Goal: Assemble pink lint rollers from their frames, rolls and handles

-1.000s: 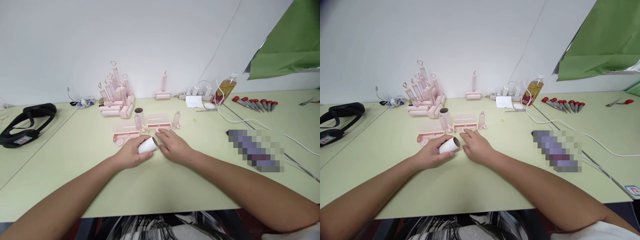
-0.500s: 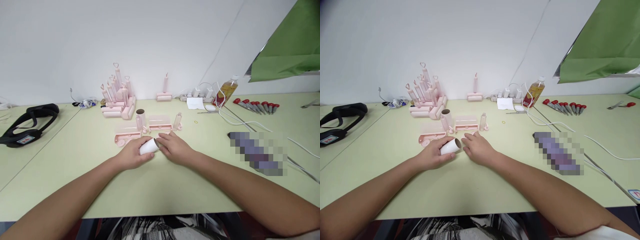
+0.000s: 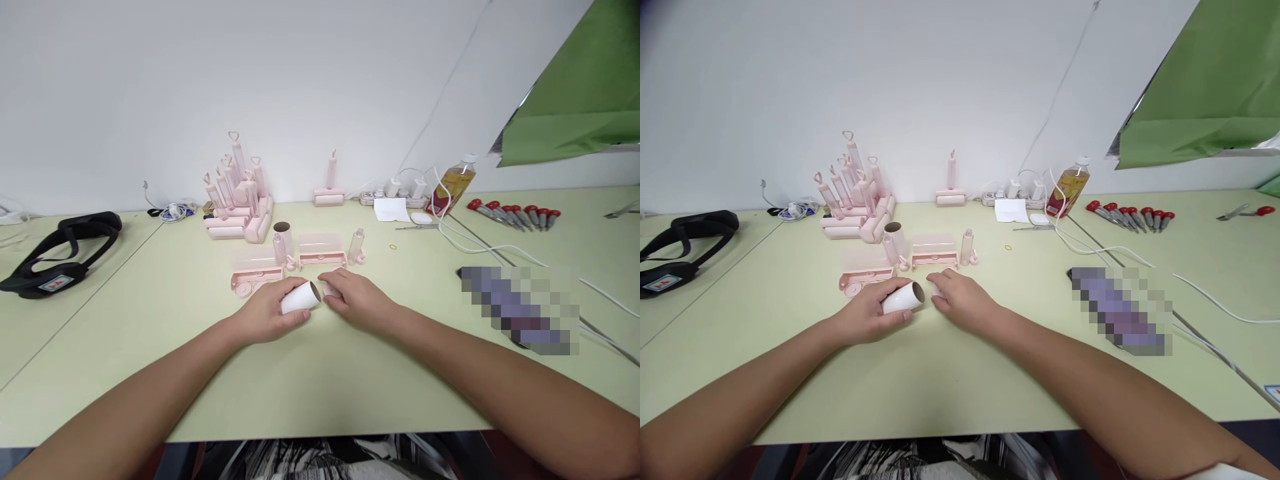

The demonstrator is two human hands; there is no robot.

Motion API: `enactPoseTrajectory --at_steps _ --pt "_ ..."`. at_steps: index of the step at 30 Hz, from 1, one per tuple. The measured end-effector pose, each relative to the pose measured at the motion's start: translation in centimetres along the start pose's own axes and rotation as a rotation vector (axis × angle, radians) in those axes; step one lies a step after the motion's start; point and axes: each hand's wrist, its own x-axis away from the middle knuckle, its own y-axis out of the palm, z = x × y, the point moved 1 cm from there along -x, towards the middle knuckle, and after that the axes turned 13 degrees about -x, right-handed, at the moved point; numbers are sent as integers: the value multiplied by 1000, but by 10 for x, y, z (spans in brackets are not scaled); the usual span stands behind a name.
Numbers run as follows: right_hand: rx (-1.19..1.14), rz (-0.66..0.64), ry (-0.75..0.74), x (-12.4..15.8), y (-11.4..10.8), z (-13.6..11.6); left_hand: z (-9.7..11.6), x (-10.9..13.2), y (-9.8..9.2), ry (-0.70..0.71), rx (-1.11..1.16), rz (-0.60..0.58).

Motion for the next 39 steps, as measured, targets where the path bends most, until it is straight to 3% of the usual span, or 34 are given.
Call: enactPoseTrajectory --at_steps 9,20,30,35,39 --pt "-39 103 -9 0 -6 0 1 0 0 -14 -3 -16" --pt "-204 92 1 0 -3 1 2 0 0 -25 -1 -38" --pt "-44 -42 -76 0 -3 -3 0 -1 5 0 -365 -24" --pt "-6 -40 -79 2 -7 -4 0 -1 4 -3 -417 -28" --pt "-227 17 -1 2 -6 -2 -1 -1 4 2 -403 -13"
